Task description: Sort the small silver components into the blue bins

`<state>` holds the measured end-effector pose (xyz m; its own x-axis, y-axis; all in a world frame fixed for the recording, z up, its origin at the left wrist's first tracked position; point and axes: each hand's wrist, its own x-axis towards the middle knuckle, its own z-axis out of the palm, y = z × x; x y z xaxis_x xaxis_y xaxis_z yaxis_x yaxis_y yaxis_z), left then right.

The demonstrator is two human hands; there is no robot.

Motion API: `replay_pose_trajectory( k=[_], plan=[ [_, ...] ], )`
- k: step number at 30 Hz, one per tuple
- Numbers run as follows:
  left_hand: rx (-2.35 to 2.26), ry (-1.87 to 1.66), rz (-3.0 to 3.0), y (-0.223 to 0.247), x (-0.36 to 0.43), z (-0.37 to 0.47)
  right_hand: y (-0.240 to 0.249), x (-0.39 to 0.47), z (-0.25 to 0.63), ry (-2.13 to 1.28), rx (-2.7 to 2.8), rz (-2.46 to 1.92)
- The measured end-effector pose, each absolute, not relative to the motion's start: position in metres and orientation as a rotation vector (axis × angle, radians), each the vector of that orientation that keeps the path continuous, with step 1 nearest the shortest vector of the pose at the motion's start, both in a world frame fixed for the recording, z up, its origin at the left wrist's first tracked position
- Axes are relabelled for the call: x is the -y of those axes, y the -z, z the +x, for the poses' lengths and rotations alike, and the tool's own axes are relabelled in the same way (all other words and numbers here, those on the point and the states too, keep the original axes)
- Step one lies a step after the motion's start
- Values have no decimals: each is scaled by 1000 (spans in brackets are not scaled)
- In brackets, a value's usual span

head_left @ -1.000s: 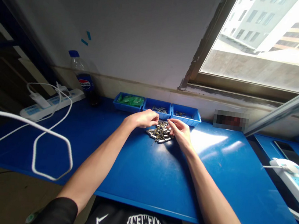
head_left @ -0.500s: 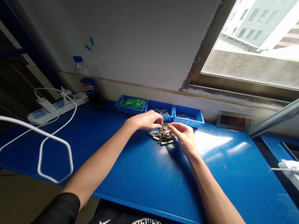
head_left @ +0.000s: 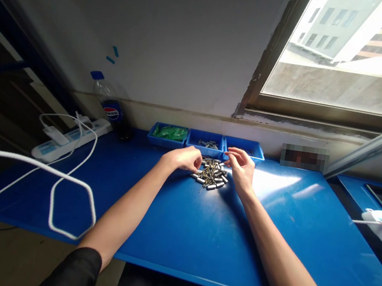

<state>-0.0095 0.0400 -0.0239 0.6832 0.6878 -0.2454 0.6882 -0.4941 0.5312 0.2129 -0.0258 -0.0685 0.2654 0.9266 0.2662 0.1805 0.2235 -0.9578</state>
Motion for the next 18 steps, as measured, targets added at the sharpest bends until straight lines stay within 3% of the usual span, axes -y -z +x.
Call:
replay_pose_trajectory(
  k=[10, 18],
  plan=[
    [-1064, -51, 2304, 20, -42, -17, 63, 48, 209, -815, 1231, -1238],
    [-737, -306, 2052, -1, -33, -12, 51, 56, 203, -1219, 1308, -1191]
  ],
)
